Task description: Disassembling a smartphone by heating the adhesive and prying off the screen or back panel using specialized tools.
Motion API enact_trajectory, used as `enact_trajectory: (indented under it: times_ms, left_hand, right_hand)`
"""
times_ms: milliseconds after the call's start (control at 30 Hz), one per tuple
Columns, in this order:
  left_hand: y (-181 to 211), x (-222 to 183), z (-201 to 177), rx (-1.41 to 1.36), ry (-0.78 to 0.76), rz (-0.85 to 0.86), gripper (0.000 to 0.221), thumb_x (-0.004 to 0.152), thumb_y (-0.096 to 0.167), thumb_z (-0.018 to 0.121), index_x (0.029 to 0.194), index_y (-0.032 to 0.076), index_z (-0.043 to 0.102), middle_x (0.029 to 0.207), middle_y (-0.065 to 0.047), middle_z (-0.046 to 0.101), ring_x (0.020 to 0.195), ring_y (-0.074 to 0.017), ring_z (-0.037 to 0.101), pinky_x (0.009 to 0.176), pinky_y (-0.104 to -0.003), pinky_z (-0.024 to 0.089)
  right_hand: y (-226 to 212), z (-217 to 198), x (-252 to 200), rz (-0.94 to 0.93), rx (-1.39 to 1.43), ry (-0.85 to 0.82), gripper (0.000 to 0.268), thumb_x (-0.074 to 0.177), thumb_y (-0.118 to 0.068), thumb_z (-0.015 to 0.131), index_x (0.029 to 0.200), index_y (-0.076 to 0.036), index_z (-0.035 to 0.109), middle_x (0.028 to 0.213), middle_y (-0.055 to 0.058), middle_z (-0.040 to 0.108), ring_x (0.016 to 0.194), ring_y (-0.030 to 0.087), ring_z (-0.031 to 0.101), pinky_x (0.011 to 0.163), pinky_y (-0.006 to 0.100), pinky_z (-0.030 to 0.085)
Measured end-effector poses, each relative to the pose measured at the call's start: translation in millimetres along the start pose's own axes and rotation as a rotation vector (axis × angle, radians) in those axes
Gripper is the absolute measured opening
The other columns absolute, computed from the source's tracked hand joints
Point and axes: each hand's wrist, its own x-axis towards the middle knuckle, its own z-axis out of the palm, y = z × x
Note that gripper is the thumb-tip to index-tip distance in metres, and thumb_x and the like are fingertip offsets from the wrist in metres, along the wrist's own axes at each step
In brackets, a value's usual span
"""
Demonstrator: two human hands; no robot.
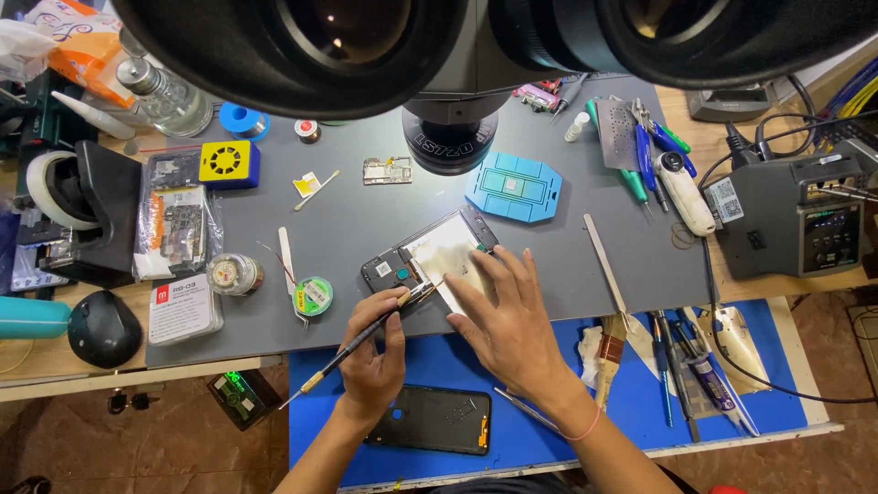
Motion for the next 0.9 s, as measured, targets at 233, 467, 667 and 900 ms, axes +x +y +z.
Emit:
enact_trajectory:
  times_ms: [233, 467, 667, 900]
  left_hand:
    - [-0.1, 0.9, 0.0, 0.013, -0.011, 0.005, 0.019, 0.109, 0.006, 0.054, 0.128, 0.004, 0.057, 0.125, -0.019, 0.070, 0.119, -0.0319, 0.071, 0.109, -0.041, 0.060]
    - [1.1, 1.9, 0.0, 0.014, -0.009, 0.025, 0.018, 0.108, 0.003, 0.054, 0.125, 0.002, 0.058, 0.122, -0.019, 0.070, 0.117, -0.0328, 0.072, 0.107, -0.042, 0.061]
    - [1.8, 2.5, -0.4, 0.015, -0.032, 0.013, 0.018, 0.108, 0.005, 0.055, 0.125, 0.003, 0.058, 0.123, -0.019, 0.071, 0.116, -0.0330, 0.072, 0.106, -0.042, 0.061]
    - [3.4, 3.7, -1.3, 0.038, -0.063, 0.026, 0.019, 0.106, 0.003, 0.057, 0.125, 0.003, 0.058, 0.122, -0.020, 0.071, 0.115, -0.0332, 0.073, 0.106, -0.042, 0.061]
  right_hand:
    - [-5.6, -9.2, -4.6, 0.173, -0.044, -0.043, 0.079, 0.087, -0.052, 0.077, 0.152, -0.016, 0.051, 0.132, 0.013, 0.055, 0.125, 0.033, 0.051, 0.123, 0.063, 0.031]
    - [-14.1, -1.5, -10.2, 0.223, -0.131, 0.065, 0.071, 0.088, -0.047, 0.079, 0.142, -0.005, 0.061, 0.117, 0.012, 0.058, 0.110, 0.033, 0.056, 0.115, 0.059, 0.044]
    - [-19.1, -3.0, -11.8, 0.256, -0.189, 0.051, 0.073, 0.086, -0.053, 0.078, 0.141, -0.007, 0.062, 0.116, 0.011, 0.060, 0.109, 0.033, 0.055, 0.114, 0.057, 0.043]
    - [-17.1, -2.6, -15.1, 0.274, -0.119, 0.026, 0.075, 0.088, -0.059, 0.077, 0.144, -0.012, 0.059, 0.126, 0.013, 0.055, 0.118, 0.037, 0.054, 0.112, 0.058, 0.044]
